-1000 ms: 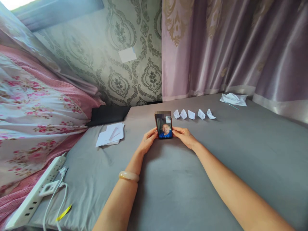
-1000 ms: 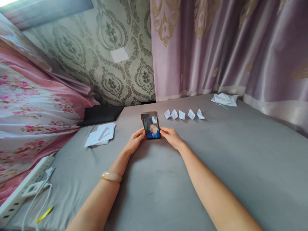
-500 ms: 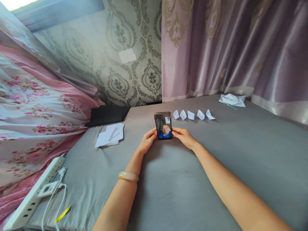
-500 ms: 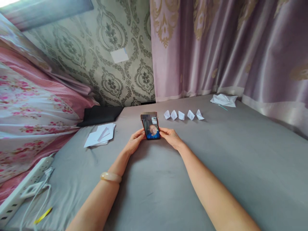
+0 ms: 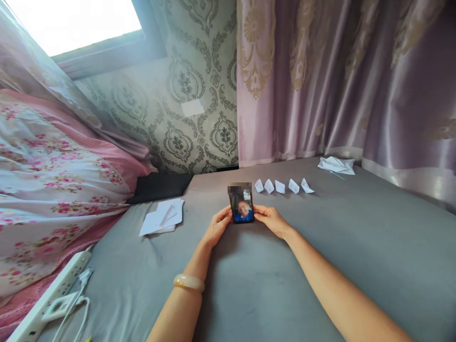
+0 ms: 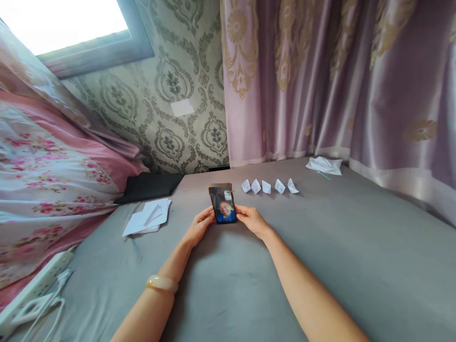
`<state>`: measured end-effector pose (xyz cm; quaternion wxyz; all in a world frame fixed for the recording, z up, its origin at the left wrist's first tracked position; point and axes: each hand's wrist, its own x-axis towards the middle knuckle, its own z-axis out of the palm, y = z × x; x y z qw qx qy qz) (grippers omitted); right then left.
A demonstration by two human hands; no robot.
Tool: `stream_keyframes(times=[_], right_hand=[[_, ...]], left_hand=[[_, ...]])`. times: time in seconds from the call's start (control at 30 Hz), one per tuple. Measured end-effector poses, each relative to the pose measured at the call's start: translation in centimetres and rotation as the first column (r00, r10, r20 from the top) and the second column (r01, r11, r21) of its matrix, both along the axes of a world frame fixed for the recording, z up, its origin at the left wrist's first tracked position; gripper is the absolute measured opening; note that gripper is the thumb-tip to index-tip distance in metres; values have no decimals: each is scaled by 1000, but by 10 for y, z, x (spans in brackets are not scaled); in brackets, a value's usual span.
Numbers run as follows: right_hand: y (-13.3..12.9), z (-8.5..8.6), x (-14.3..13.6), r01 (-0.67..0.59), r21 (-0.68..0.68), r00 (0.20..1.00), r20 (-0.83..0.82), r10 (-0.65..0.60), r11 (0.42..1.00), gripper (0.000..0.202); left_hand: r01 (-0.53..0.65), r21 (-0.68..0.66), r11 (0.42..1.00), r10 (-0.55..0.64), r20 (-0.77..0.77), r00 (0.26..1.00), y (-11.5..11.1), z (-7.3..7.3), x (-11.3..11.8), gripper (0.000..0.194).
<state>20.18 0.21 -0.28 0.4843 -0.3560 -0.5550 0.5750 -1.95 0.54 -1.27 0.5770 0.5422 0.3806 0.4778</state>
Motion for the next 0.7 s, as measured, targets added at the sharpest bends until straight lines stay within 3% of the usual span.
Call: stream_keyframes(times=[0.7], right_hand=[[4,-6,-2,63,-31,998,28,-62,998,46]], left_hand=[[46,4,999,-46,21,999,0,4,1,63]])
